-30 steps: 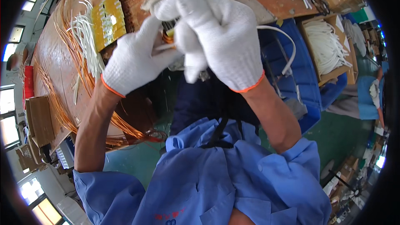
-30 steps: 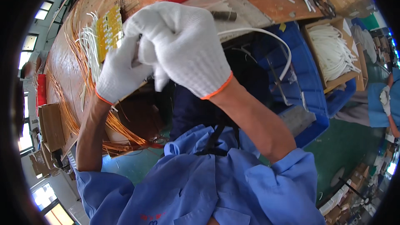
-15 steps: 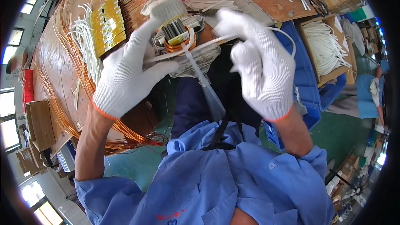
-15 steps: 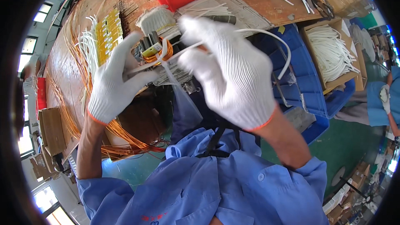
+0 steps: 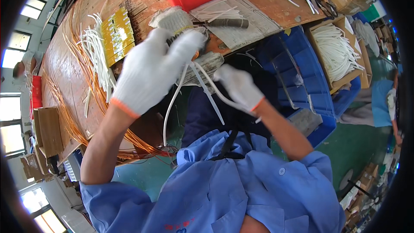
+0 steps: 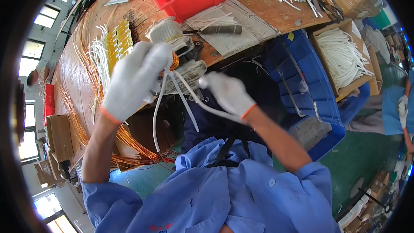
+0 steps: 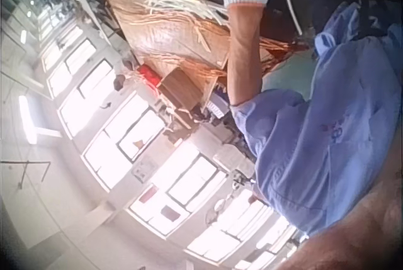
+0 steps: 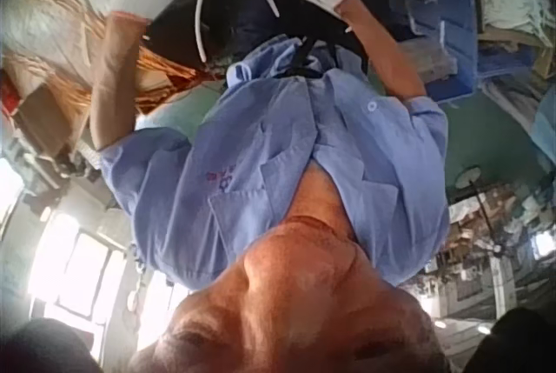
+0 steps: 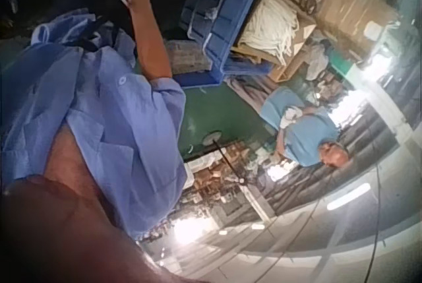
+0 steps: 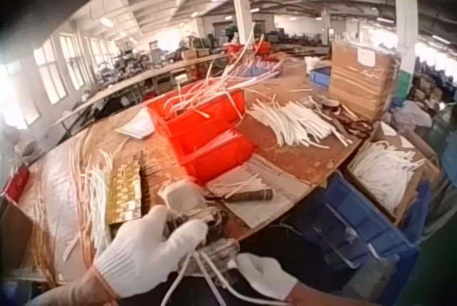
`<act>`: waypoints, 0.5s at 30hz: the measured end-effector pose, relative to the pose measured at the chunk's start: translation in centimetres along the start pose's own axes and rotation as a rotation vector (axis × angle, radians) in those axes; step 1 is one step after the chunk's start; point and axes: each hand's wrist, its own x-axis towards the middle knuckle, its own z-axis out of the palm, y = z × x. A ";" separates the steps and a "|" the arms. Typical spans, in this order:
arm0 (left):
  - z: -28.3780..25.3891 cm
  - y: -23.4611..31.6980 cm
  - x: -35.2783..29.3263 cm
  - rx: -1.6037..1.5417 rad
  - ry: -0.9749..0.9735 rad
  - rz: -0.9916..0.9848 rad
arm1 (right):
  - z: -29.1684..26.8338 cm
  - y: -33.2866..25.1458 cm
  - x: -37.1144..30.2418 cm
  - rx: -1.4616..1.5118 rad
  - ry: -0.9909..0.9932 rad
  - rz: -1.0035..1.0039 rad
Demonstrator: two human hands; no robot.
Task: Manually winding copper wire onto a core and assembling components at a factory workbench.
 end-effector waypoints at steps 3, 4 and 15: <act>2.5 0.8 1.3 0.243 0.171 0.160 | 3.0 4.9 -0.5 0.247 -0.130 0.232; 2.7 0.9 1.5 0.236 0.162 0.130 | 2.1 4.0 0.1 -0.028 -0.182 0.184; -0.4 1.9 -3.9 -0.396 0.238 0.066 | -3.9 -18.4 -4.9 -0.704 0.206 -0.706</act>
